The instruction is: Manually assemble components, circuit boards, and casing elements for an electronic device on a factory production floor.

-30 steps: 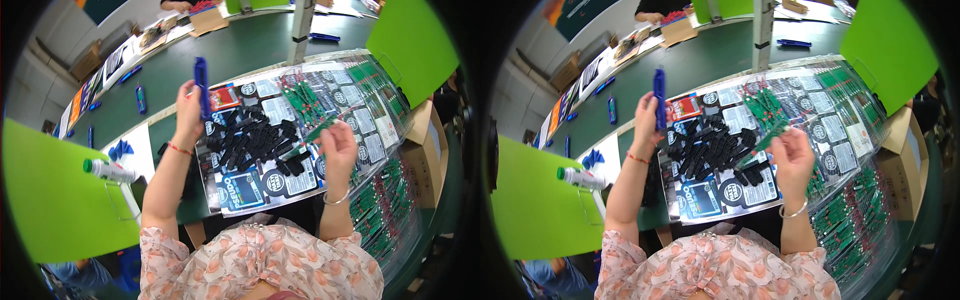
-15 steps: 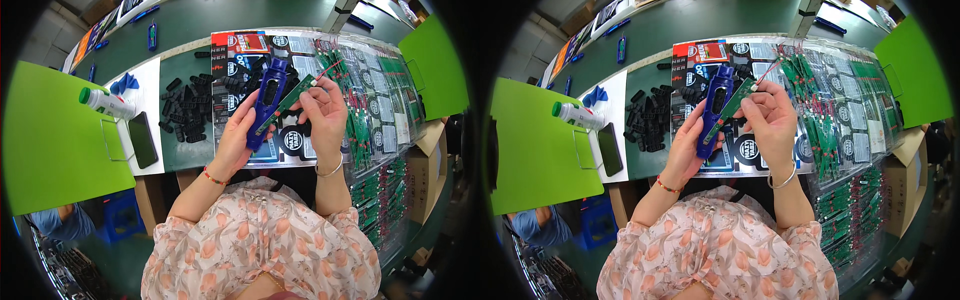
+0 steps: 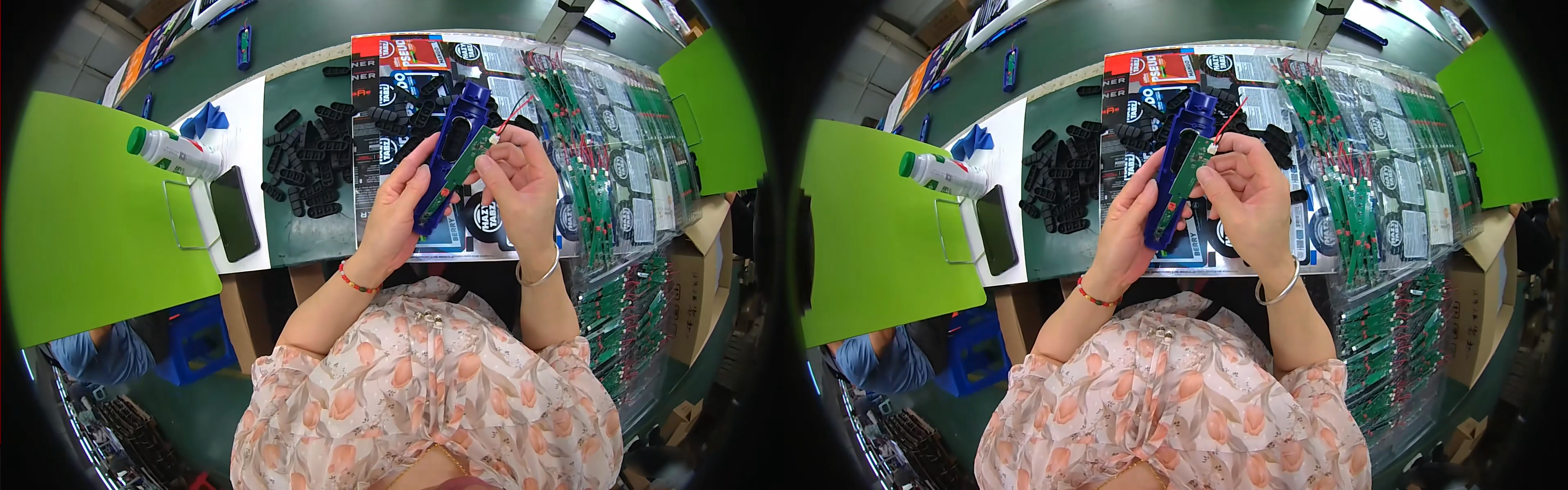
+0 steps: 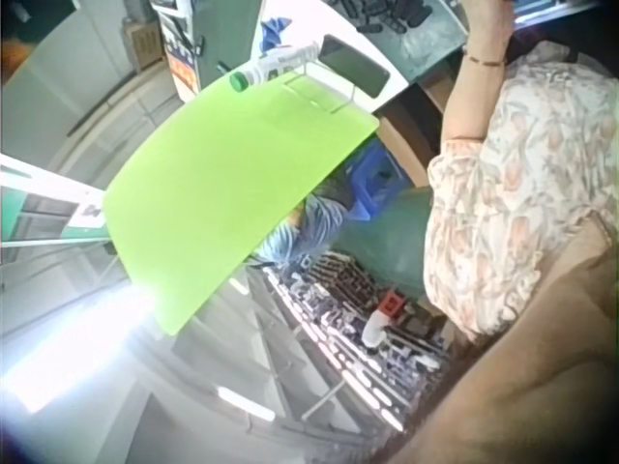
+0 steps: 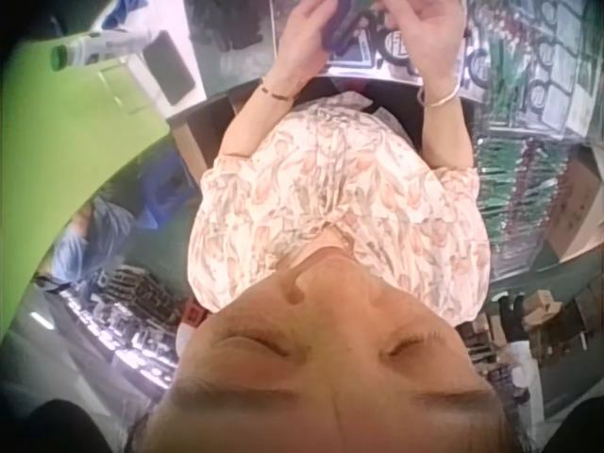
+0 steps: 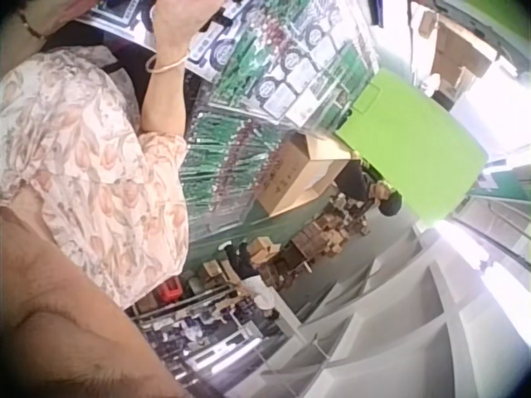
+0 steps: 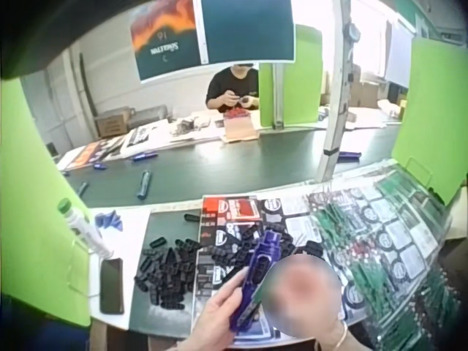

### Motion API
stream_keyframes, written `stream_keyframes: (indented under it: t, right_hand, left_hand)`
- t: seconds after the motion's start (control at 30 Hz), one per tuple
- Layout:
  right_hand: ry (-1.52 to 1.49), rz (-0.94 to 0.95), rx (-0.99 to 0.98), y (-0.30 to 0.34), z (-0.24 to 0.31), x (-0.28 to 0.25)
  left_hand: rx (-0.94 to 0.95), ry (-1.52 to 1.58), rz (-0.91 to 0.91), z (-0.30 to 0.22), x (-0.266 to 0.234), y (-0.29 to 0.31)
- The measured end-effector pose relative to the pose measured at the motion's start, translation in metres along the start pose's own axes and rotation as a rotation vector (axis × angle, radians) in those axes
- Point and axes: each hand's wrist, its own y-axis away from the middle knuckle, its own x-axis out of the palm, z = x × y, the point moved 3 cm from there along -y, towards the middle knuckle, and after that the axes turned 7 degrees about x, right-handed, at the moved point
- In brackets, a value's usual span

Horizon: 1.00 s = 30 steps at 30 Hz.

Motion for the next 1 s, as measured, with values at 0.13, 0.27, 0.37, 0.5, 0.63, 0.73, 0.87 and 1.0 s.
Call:
stream_keyframes:
  t: [0.13,0.27,0.37,0.5,0.63,0.73,0.87,1.0]
  right_hand:
    - [0.004,0.002,0.038,-0.003,0.0,-0.002]
    - [-0.011,-0.012,0.042,-0.004,-0.001,0.0]
    - [-0.01,-0.012,0.056,-0.006,-0.001,0.003]
    - [0.024,0.013,0.111,-0.01,-0.006,0.003]
    - [0.057,0.014,0.142,-0.013,-0.006,0.004]
    - [0.043,-0.017,0.154,-0.014,-0.006,0.004]
    - [0.063,-0.034,0.143,-0.017,-0.008,0.001]
    - [0.079,-0.006,0.151,-0.02,-0.007,0.002]
  left_hand:
    - [0.06,-0.033,-0.001,0.001,-0.003,0.0]
    - [0.054,-0.053,0.011,0.0,-0.004,0.0]
    - [0.031,-0.049,0.02,0.001,-0.004,0.001]
    - [0.005,-0.031,-0.028,0.004,-0.008,0.002]
    - [-0.038,0.019,-0.092,0.011,-0.015,0.004]
    - [-0.034,0.064,-0.093,0.009,-0.018,0.003]
    - [-0.027,0.088,-0.094,0.005,-0.017,0.003]
    - [-0.035,0.056,-0.105,0.006,-0.014,0.005]
